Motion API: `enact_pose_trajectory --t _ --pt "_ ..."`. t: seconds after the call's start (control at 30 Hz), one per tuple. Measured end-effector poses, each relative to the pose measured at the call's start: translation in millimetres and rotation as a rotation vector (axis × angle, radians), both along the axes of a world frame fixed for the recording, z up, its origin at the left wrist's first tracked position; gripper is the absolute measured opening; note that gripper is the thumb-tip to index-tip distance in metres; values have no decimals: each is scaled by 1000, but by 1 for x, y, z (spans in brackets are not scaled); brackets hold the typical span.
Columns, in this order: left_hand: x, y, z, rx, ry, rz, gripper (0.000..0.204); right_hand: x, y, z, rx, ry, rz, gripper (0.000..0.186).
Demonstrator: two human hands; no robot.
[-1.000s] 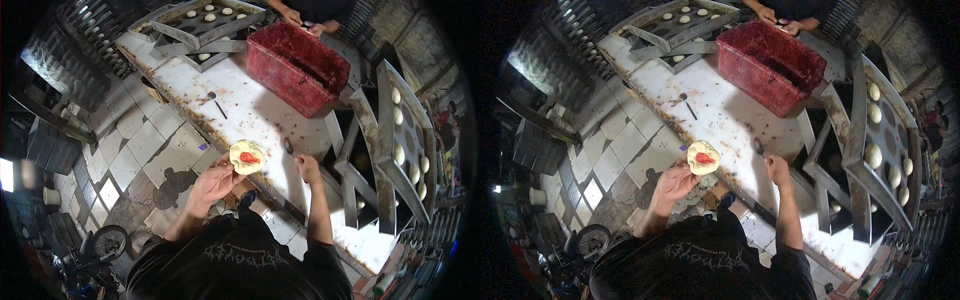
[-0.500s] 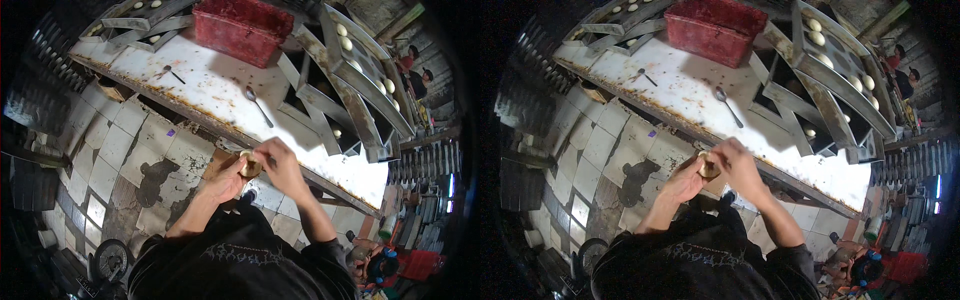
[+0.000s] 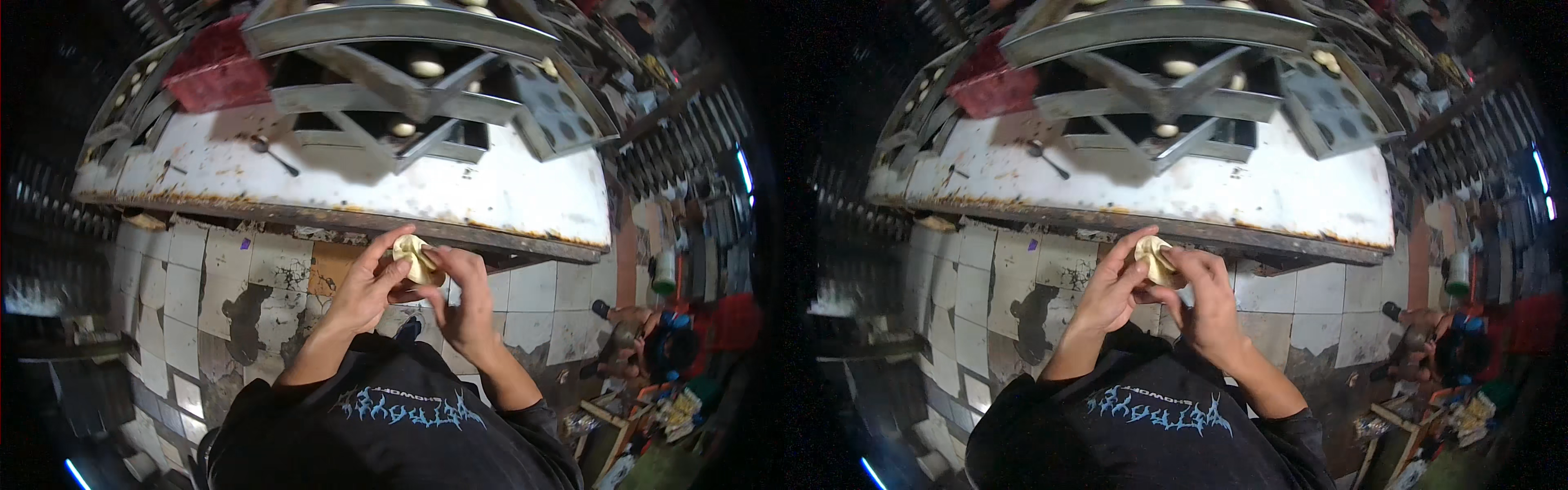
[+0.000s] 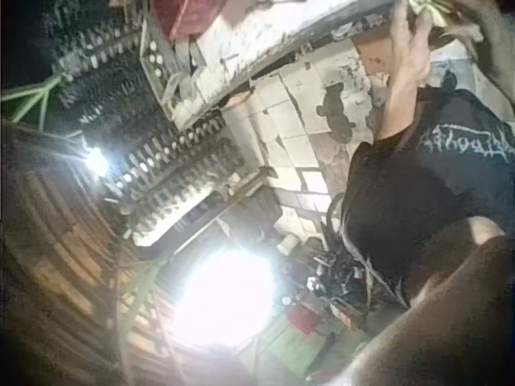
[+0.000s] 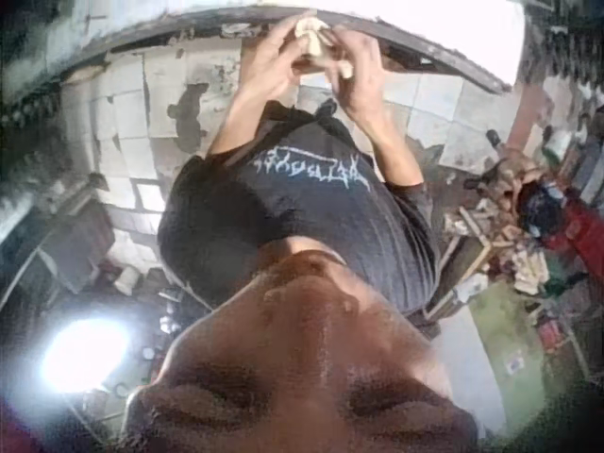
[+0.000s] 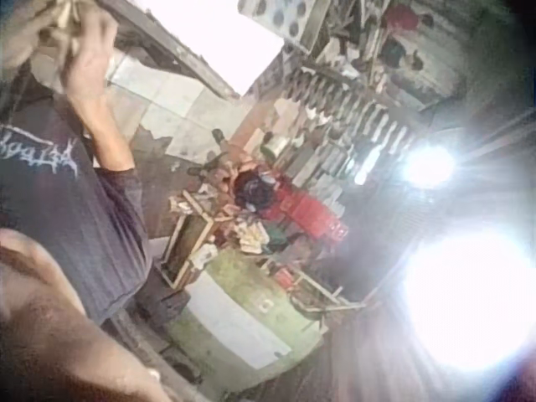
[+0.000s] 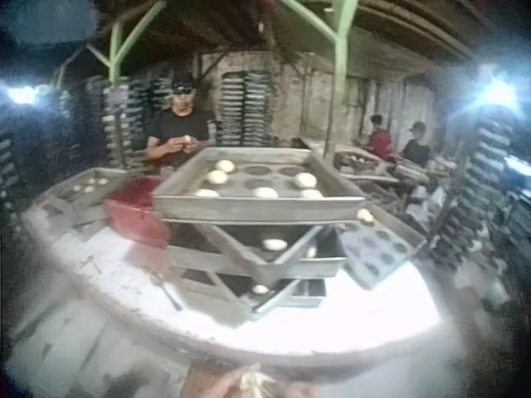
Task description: The person fills pieces of dough with jam from a container using a spoon, pinches them closed by hand, and places the filled dough balls onto metal baking trays before moving the trays.
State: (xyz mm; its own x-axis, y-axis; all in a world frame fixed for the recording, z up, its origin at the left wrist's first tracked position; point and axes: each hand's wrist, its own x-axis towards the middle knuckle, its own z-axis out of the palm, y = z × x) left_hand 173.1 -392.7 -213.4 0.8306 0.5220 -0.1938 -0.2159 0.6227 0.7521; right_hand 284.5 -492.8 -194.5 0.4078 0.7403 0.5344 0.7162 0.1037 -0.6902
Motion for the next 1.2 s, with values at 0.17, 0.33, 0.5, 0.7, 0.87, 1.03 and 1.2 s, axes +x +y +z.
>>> enact_pose_trajectory --t 0.17,0.33,0.5,0.7,0.87,1.03,1.2 --pt "62 -23 -14 74 64 10 24 52 -38 -23 56 -218 -23 34" --pt "100 -14 -5 -65 98 -93 35 84 -34 -8 -7 -229 138 24" --pt "134 36 -6 352 -129 -643 54 116 -13 10 -14 293 -153 26" --pt "190 68 -14 -90 -444 -849 58 152 2 13 -97 214 -245 19" --pt "223 29 -14 -144 -66 -426 35 161 6 12 -97 -307 -590 29" --pt "265 11 6 -408 -125 -426 37 201 -18 -11 -148 -449 -578 36" --pt "296 -21 -3 113 -175 -461 37 278 -54 -3 72 315 -243 12"
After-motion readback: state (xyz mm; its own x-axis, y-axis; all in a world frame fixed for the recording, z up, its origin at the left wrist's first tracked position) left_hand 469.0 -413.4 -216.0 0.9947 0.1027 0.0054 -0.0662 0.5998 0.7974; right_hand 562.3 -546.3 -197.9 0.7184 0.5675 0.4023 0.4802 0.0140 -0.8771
